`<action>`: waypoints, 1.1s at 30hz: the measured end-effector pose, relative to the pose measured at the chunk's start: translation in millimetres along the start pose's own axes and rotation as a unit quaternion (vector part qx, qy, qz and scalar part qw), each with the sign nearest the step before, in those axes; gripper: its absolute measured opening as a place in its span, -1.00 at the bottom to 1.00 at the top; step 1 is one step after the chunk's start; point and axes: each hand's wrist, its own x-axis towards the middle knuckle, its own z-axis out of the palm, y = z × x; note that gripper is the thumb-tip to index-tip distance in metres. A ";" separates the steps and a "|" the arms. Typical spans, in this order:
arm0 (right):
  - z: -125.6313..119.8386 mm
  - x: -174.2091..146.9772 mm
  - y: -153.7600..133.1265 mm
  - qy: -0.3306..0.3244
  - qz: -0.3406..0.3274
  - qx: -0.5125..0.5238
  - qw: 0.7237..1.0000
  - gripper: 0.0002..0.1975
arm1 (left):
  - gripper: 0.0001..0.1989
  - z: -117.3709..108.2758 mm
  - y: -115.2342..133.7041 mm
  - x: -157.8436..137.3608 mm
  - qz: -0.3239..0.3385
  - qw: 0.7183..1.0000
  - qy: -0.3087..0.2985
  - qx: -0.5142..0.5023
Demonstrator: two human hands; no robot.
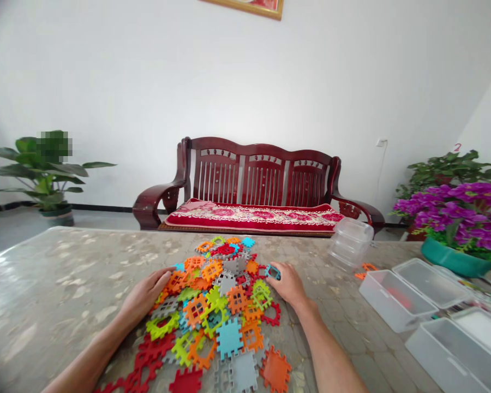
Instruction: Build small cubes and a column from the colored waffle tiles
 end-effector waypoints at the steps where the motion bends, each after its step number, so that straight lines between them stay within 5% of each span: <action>1: -0.8 -0.5 2.2 0.013 0.012 -0.011 1.000 -0.51 | -0.42 0.7 -0.3 0.0 0.003 1.000 -0.001 0.001; 7: -14.6 -2.2 22.4 0.104 0.159 -0.079 0.979 -0.41 | -0.45 2.8 -0.6 0.4 0.030 0.999 -0.011 0.007; 12: -26.8 -2.2 41.3 0.111 0.230 -0.034 0.966 -0.46 | -0.42 0.8 1.9 0.3 0.029 0.999 -0.017 0.014; 20: -7.2 0.2 80.0 0.054 0.020 0.020 0.998 -0.34 | -0.43 2.7 -2.8 1.1 0.032 0.999 -0.019 0.002; 33: -12.6 0.1 74.2 0.125 0.092 -0.057 0.986 -0.47 | -0.45 3.0 -4.3 0.6 0.034 0.999 -0.017 0.000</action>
